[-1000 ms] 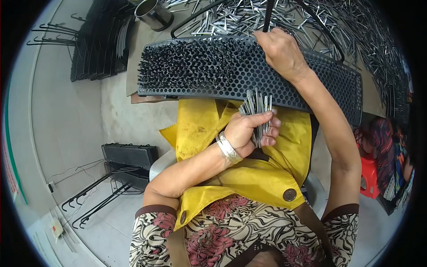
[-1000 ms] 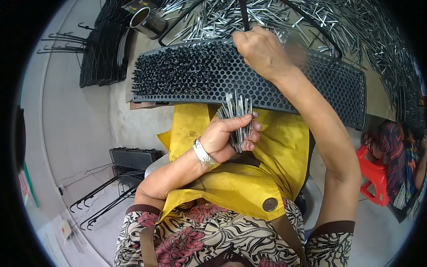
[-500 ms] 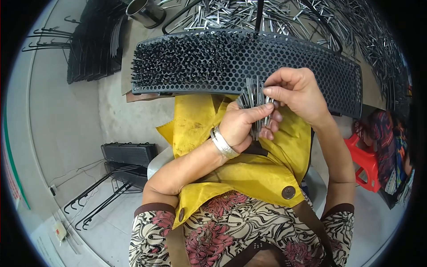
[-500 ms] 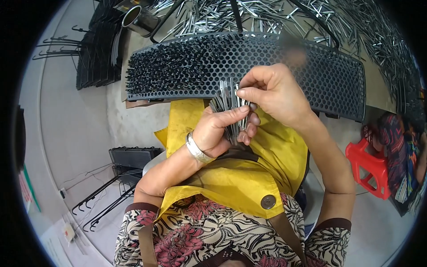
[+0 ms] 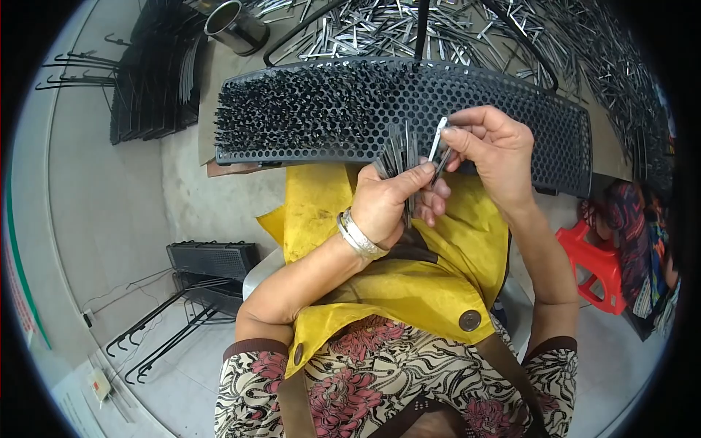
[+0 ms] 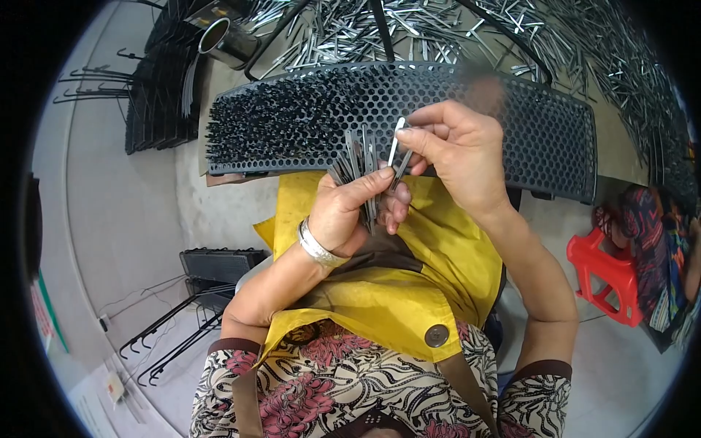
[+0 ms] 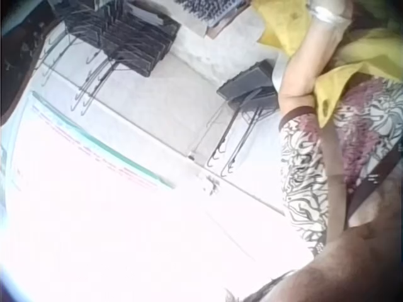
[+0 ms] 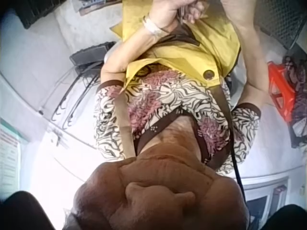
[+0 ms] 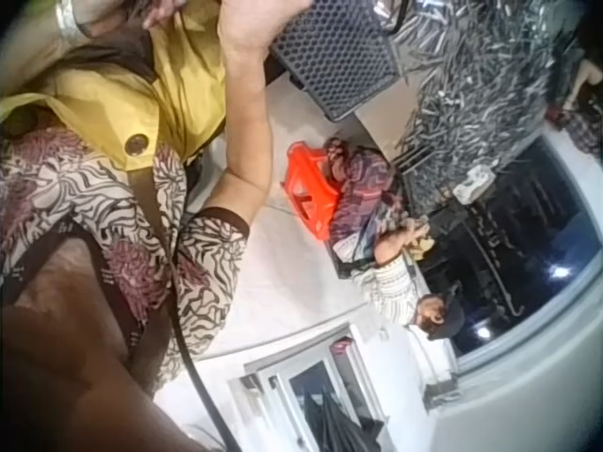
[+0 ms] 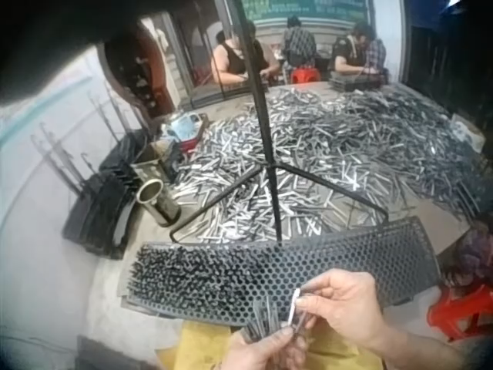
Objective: Assembling metal components by inserting small metal rods into a perforated grid plate.
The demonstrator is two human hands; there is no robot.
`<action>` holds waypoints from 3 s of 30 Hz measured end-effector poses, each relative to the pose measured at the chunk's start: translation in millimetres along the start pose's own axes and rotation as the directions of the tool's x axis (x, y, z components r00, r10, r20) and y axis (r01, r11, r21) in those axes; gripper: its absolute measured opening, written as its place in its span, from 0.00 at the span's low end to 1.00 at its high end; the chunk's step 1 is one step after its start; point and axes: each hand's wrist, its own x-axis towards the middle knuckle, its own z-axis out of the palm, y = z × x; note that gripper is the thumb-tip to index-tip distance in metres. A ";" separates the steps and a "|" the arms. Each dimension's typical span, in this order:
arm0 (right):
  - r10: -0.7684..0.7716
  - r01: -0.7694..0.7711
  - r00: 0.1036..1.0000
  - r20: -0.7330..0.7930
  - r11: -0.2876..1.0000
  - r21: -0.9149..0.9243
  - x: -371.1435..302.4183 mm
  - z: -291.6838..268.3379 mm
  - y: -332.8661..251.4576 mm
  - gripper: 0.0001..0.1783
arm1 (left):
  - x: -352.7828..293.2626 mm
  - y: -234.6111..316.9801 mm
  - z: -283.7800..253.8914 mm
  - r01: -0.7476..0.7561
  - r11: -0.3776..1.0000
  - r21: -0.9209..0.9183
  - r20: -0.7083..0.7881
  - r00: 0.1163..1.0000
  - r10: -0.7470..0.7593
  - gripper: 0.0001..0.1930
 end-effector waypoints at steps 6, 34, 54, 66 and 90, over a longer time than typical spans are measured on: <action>-0.352 0.317 0.913 -0.207 0.930 -0.187 43.6 -0.2 4.5 0.06 | 1.1 -9.6 -10.7 0.074 0.996 -0.050 -0.072 0.994 -0.077 0.06; -0.686 0.739 0.500 0.528 0.021 -0.673 86.3 18.8 25.6 0.16 | -0.4 -8.8 -15.6 0.111 0.992 -0.053 -0.054 0.992 -0.114 0.05; -0.239 0.179 0.954 -0.182 0.939 -0.294 33.8 4.8 0.1 0.06 | 1.0 -10.9 -17.0 0.169 0.970 -0.176 0.030 0.986 -0.166 0.08; -0.822 0.697 0.525 0.220 0.267 -0.666 79.9 16.8 30.0 0.06 | -2.0 -15.2 -22.7 0.197 0.949 -0.247 -0.005 0.979 -0.205 0.08; 0.160 -0.148 0.973 0.164 0.986 -0.082 -9.7 -4.9 0.5 0.04 | -5.8 -10.7 -5.4 -0.046 0.993 0.108 0.031 0.999 0.043 0.08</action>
